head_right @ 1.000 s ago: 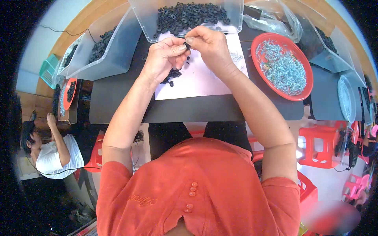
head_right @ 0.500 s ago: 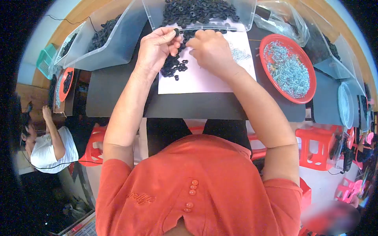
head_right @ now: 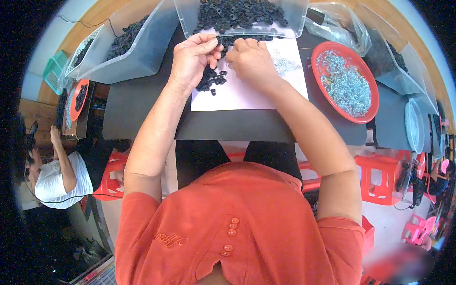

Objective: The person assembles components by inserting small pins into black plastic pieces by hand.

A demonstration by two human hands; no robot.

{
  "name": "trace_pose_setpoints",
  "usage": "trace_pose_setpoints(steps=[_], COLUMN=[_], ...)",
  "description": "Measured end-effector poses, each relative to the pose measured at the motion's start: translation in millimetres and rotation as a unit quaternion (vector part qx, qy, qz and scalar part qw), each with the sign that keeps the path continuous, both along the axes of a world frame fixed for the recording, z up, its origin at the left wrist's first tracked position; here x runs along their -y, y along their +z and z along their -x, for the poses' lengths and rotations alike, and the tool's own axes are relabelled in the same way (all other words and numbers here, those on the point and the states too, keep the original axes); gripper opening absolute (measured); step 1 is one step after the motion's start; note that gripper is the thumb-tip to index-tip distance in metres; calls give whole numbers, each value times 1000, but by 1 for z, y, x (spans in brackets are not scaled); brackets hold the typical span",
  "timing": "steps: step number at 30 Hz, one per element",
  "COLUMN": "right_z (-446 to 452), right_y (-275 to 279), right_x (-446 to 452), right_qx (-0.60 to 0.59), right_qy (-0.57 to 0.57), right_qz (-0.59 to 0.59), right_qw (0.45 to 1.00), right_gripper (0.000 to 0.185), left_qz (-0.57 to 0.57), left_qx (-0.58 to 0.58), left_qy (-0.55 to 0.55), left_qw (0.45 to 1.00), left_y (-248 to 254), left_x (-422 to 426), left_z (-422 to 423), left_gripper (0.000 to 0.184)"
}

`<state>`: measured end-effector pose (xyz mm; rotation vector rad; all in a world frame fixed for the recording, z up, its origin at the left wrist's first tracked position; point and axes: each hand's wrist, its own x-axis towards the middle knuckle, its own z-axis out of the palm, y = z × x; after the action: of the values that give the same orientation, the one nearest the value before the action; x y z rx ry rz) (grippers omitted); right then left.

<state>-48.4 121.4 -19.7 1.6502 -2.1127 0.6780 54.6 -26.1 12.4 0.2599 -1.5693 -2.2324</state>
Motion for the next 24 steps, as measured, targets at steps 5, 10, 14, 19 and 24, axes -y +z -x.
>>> trace_pose_setpoints(steps=[5, 10, 14, 19, 24], right_z=[2, 11, 16, 10, 7], right_y=[-1, 6, 6, 17, 16], right_x=[3, -3, -9, -13, -10], right_qx=[-52, -21, -20, 30, 5], right_qy=[-34, -55, -36, -55, -59], right_qz=[-30, -10, 8, -95, -112], right_qw=[998, 998, 999, 994, 992], right_gripper=[14, 11, 12, 12, 13], left_qz=[6, 10, 6, 10, 22], left_qx=[1, 3, 3, 6, -5], left_qy=[9, 19, 33, 33, 21], left_qw=[1000, 1000, 999, 999, 1000], left_y=[-1, 1, -1, 0, 0], left_x=[1, 0, 0, 1, -1], left_z=[2, 1, 2, 2, 2], left_gripper=[16, 15, 14, 14, 15])
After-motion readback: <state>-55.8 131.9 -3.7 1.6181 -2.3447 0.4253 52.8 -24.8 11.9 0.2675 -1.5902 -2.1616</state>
